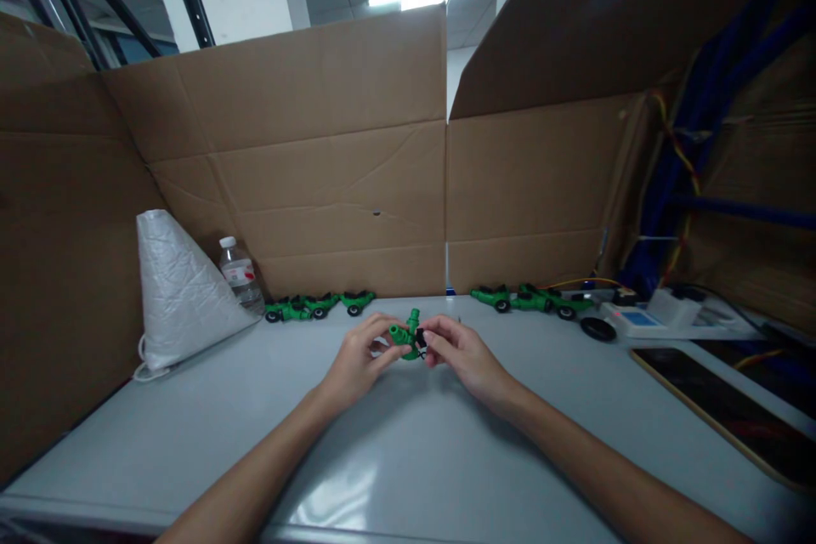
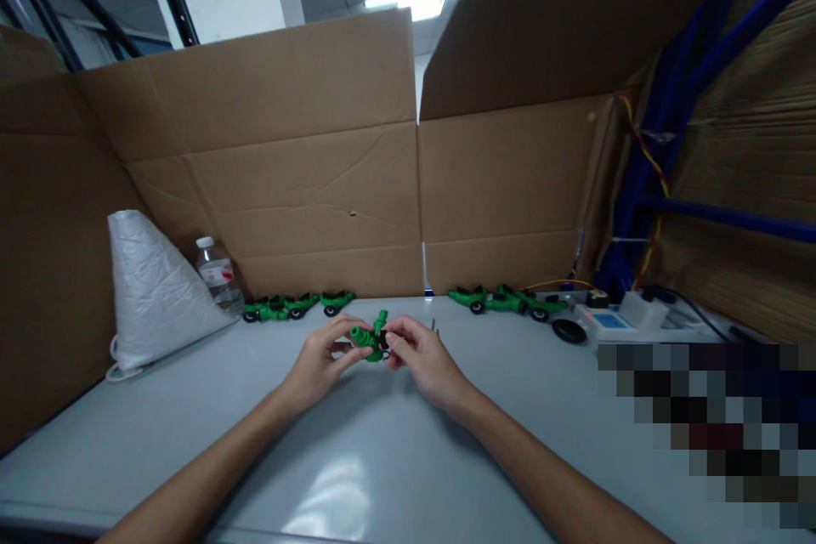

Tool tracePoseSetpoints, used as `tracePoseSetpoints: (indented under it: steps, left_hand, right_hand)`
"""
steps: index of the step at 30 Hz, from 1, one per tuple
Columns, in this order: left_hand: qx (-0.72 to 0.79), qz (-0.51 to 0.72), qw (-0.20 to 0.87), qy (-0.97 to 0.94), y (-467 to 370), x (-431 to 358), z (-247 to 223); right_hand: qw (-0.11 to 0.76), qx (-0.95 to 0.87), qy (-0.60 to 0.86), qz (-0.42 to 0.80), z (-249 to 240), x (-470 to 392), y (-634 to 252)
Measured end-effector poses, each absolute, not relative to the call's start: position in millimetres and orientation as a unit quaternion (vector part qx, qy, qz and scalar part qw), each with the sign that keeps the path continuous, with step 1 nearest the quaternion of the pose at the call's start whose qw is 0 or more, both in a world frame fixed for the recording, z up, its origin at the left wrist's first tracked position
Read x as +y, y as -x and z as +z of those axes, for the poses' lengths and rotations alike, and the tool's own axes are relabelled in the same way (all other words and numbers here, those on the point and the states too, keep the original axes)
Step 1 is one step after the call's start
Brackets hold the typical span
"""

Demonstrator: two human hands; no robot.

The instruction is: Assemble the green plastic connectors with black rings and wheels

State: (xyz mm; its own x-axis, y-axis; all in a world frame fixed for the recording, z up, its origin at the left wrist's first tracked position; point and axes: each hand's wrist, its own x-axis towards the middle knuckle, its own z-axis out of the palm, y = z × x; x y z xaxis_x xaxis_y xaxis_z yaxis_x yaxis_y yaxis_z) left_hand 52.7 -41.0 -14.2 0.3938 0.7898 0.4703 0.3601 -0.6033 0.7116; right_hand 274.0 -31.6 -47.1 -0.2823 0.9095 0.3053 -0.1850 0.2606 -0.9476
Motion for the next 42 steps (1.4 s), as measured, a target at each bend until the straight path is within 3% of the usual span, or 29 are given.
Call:
tracePoseSetpoints:
  steps: [6, 18, 42]
  left_hand:
    - [0.375, 0.402, 0.259, -0.794, -53.1, -39.4, -12.2]
    - [0.349, 0.407, 0.466, -0.704, -59.5, -33.5, -23.1]
    - [0.358, 0.422, 0.408, -0.726, -55.3, -31.6, -17.7]
  right_hand:
    - [0.518, -0.621, 0.297, 0.507, -49.6, -35.1, -268.5]
    - [0.508, -0.664, 0.288, 0.468, -35.9, -49.4, -270.8]
    - [0.553, -0.615, 0.278, 0.489, -50.2, -34.4, -267.9]
